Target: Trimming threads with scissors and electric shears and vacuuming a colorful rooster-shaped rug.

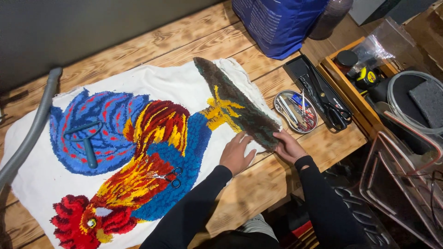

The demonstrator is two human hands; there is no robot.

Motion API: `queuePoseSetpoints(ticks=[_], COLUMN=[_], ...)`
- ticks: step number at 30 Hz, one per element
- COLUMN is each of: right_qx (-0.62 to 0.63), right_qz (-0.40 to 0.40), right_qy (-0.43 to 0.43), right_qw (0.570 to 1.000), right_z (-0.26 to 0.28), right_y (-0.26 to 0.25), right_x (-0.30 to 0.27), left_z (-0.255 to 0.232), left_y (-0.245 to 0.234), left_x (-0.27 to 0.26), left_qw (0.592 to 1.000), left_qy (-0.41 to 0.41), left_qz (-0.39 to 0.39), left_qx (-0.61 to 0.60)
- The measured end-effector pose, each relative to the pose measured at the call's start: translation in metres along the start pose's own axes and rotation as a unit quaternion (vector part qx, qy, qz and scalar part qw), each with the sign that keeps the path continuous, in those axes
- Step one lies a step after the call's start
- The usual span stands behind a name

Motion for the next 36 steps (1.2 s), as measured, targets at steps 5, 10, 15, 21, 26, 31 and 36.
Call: queuePoseSetpoints(ticks=[5,10,15,21,26,31,36], right_qx=[-0.165,-0.388,-0.431,-0.112,-0.162,-0.335,-0.559], right_qz=[-0.054,-0.116,-0.091,-0.140,-0.142,-0.120,-0.209], right_qy=[0.012,-0.052,-0.103,0.086,0.081,-0.117,-0.269], right_qw=[0.985,0.913,0.892,0.980,0.973,0.927,0.756], right_z=[0.033,0.047,0.054,0.020,0.036,0.034,0.076], right_y=[0.048,0.011,0.009,-0.043,-0.012,-0.038,-0.003], right_x=[-0.045,-0.019,-0.014,0.003,0.006,0.023,-0.010], left_z=[0.000,0.012,0.034,0.080,0.084,0.082,0.072], left_y=[0.005,0.015,0.049,0.092,0.092,0.094,0.089], left_x=[0.030,0.068,0.084,0.078,0.084,0.085,0.085], left_qw=[0.999,0.993,0.947,0.911,0.899,0.911,0.907], left_qy=[0.019,-0.009,-0.095,-0.107,-0.116,-0.108,-0.111], left_qz=[-0.014,0.019,0.140,0.201,0.223,0.197,0.184], left_qx=[0.045,0.117,0.271,0.345,0.359,0.345,0.362])
Point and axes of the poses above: each hand's wrist, its own x-axis towards the middle knuckle, its own y-axis out of the palm, z = x × y, the point moved 9 cm from there along x, towards the middle knuckle, and after that the axes turned 10 degrees about -z, right-handed, at the moved point
